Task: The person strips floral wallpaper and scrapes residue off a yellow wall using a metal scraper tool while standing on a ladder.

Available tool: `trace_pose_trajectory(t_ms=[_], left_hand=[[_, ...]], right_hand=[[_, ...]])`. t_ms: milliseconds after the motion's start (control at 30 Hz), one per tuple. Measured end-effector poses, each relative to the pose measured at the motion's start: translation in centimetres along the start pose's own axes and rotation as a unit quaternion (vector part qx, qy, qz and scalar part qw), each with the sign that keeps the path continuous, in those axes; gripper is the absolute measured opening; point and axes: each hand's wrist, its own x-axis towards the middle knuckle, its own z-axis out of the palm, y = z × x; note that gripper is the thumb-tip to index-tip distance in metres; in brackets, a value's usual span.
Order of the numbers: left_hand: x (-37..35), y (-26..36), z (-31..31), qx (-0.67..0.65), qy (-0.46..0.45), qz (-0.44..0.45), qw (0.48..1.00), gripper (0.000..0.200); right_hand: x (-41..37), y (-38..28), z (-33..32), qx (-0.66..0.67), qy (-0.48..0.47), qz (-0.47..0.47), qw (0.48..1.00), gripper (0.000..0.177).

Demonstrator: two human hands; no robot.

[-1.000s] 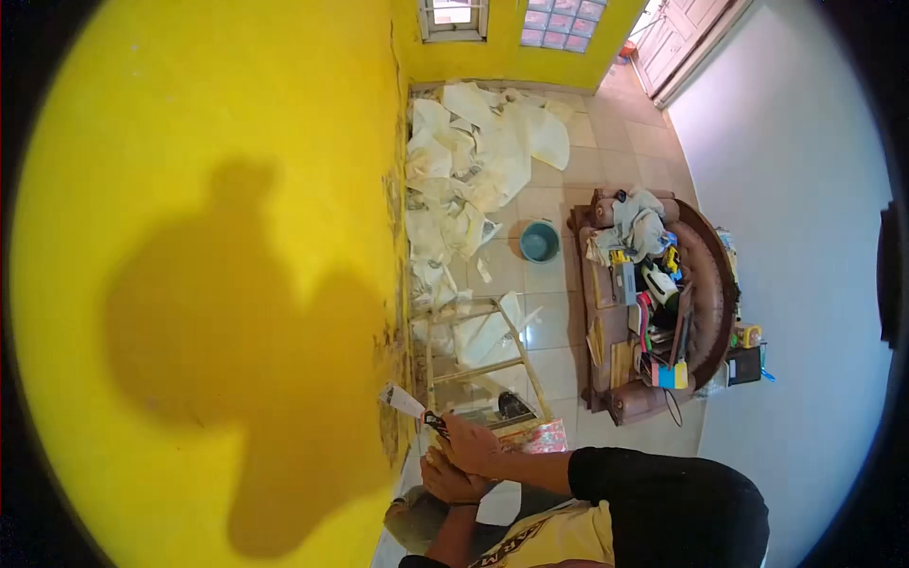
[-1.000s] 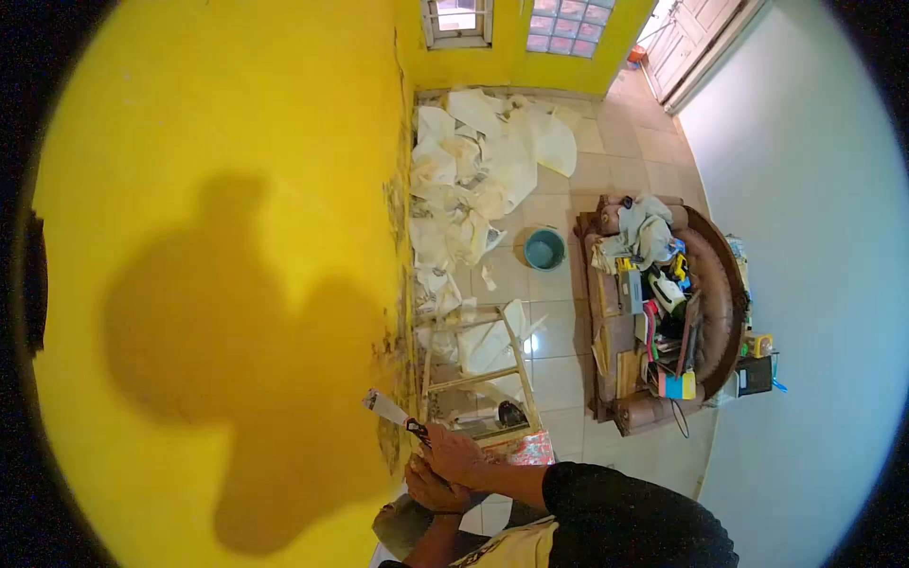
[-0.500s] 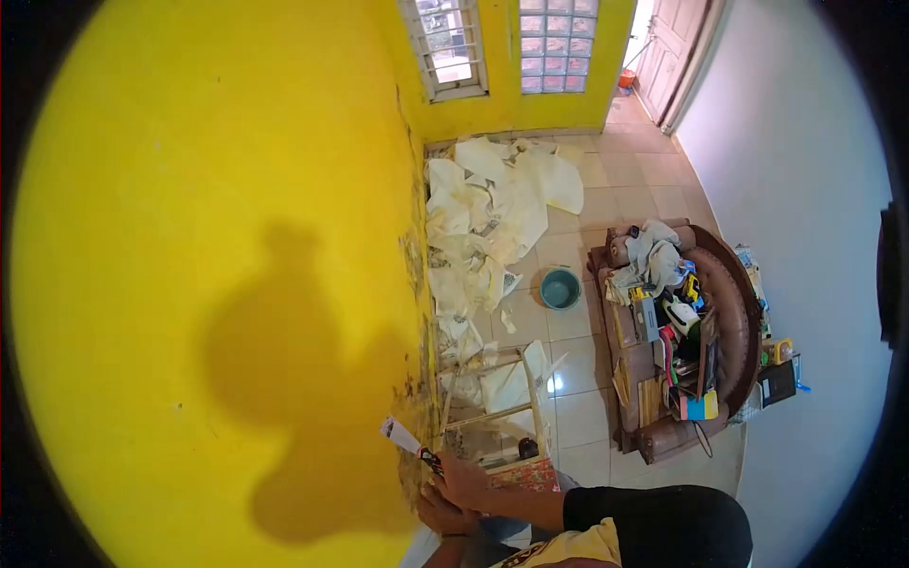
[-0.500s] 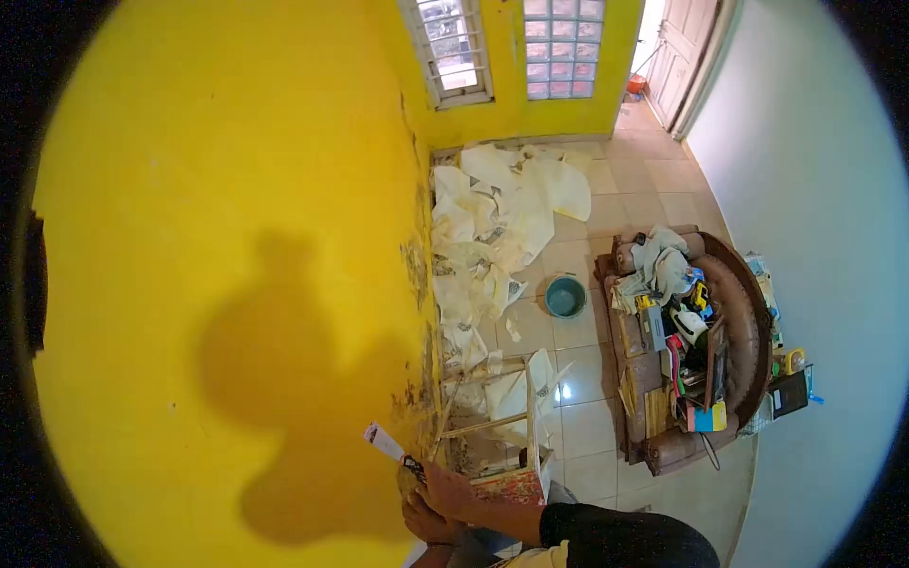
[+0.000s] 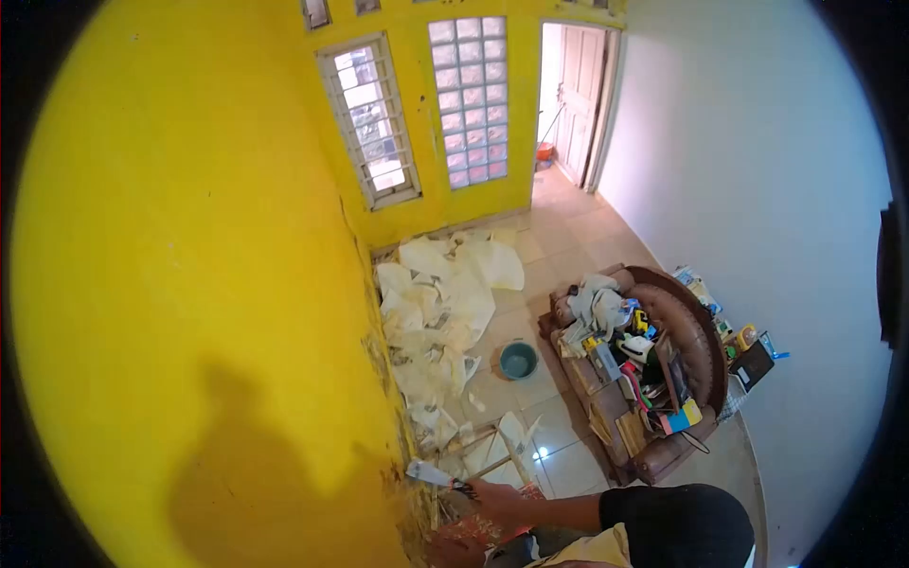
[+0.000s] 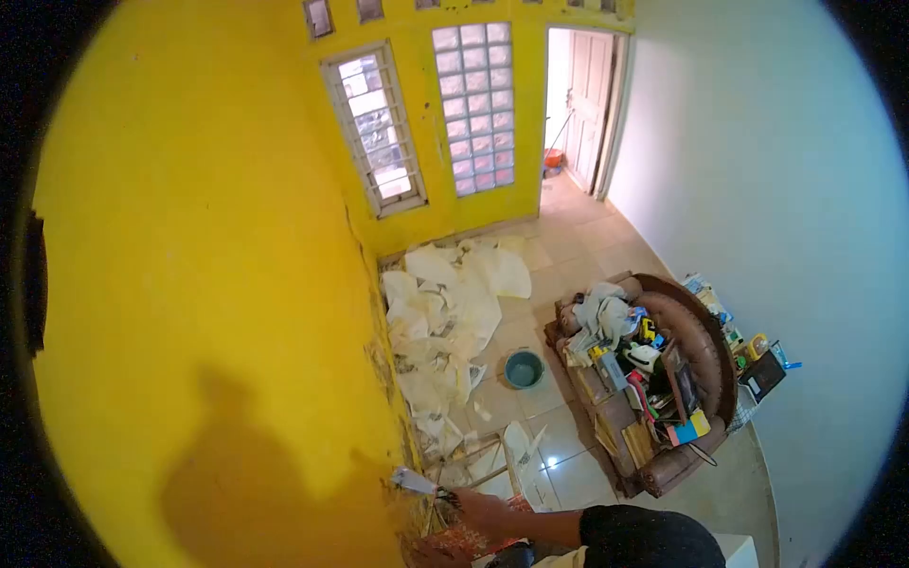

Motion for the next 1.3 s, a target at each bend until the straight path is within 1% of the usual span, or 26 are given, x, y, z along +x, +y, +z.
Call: trace_pose_trajectory(t_ms=[33,100,133,200,233,300,333,367,433,500,567,600,700,733,833,867,967,1000,1033,1067,1100,1133,1200,1233,1267,1300], left_hand=[[0.1,0.0,0.0,0.000,-0.002,0.004,1.000,0.076],[0.5,-0.1,0.0,-0.005,-0.004,0.011,1.000,0.074],[0.7,0.0,0.0,-0.004,-0.005,0.012,1.000,0.072],[0.7,-0.3,0.3,-0.009,-0.008,0.017,1.000,0.070],[0.8,-0.4,0.4,-0.010,-0.005,0.019,1.000,0.069],[1.0,-0.6,0.4,-0.012,-0.008,0.028,1.000,0.067],[0.8,-0.9,0.4,-0.012,-0.011,0.030,0.999,0.066],[0.8,-0.9,0.4,-0.014,-0.015,0.033,0.999,0.065],[0.8,-1.2,0.3,-0.014,-0.015,0.036,0.999,0.063],[1.2,-1.6,0.4,-0.017,-0.015,0.042,0.999,0.060],[1.2,-2.2,0.8,-0.018,-0.010,0.045,0.999,0.058],[1.2,-2.5,0.8,-0.019,-0.012,0.047,0.999,0.057],[1.4,-3.0,1.1,-0.019,-0.013,0.053,0.998,0.054],[1.4,-3.1,1.2,-0.021,-0.014,0.054,0.998,0.053],[1.5,-3.2,1.8,-0.028,-0.017,0.055,0.998,0.051],[1.5,-3.0,2.0,-0.029,-0.016,0.056,0.998,0.050],[2.3,-3.2,2.3,-0.061,-0.040,0.113,0.991,0.040],[2.4,-4.0,2.5,-0.066,-0.049,0.123,0.989,0.038],[2.8,-4.4,3.1,-0.108,-0.054,0.119,0.985,0.037],[2.4,-3.7,1.8,-0.107,0.009,0.103,0.989,0.037],[1.8,-3.0,0.5,-0.107,0.071,0.086,0.988,0.038],[1.8,-3.9,1.5,-0.101,0.002,0.094,0.990,0.036],[1.1,-2.9,-0.3,-0.121,0.048,0.031,0.991,0.036],[0.8,-3.2,0.6,-0.113,0.106,0.043,0.987,0.036],[0.8,-3.5,1.6,-0.103,0.164,0.071,0.978,0.037],[0.7,-3.6,1.5,-0.086,0.151,0.080,0.982,0.038]], right_hand=[[-0.3,1.5,0.0,-0.005,0.011,0.001,1.000,0.051],[-0.2,4.6,0.8,-0.101,0.072,0.021,0.992,0.046],[0.1,5.7,1.0,-0.108,0.079,0.024,0.991,0.046],[0.1,6.7,1.3,-0.131,0.112,-0.019,0.985,0.041],[0.2,7.1,1.6,-0.137,0.115,-0.016,0.984,0.041],[-0.2,5.6,1.3,-0.156,0.086,0.025,0.984,0.041],[-0.2,6.5,1.5,-0.178,0.106,-0.020,0.978,0.040],[-0.6,6.6,1.5,-0.180,0.107,-0.010,0.978,0.040],[-0.6,6.2,1.6,-0.163,0.154,-0.036,0.974,0.038],[-0.9,5.8,1.6,-0.174,0.158,-0.038,0.971,0.038],[-0.3,6.4,1.4,-0.209,0.103,0.029,0.972,0.041],[-0.4,6.5,1.3,-0.206,0.103,0.002,0.973,0.043],[-0.2,6.2,1.0,-0.185,0.098,0.009,0.978,0.045],[0.5,8.2,1.7,-0.200,0.118,-0.010,0.973,0.047],[0.5,7.8,0.9,-0.201,0.075,0.021,0.977,0.047],[-0.3,5.9,0.2,-0.174,0.070,0.024,0.982,0.047],[-0.2,6.3,-0.2,-0.161,0.058,0.012,0.985,0.046],[-0.3,6.7,-0.1,-0.158,0.073,-0.018,0.985,0.044],[0.0,6.5,-0.3,-0.172,0.073,0.032,0.982,0.046],[-0.1,6.2,-0.3,-0.194,0.053,0.081,0.976,0.048],[-0.7,5.7,-0.4,-0.203,0.054,0.085,0.974,0.049],[-0.7,5.0,-0.9,-0.214,0.056,0.084,0.972,0.050],[-0.8,5.1,-0.6,-0.172,0.109,0.028,0.979,0.050],[-0.3,6.5,-1.0,-0.189,0.118,-0.075,0.972,0.046],[0.1,7.8,-1.1,-0.196,0.141,-0.176,0.955,0.042],[-0.1,7.9,-1.1,-0.167,0.134,-0.205,0.955,0.038]])
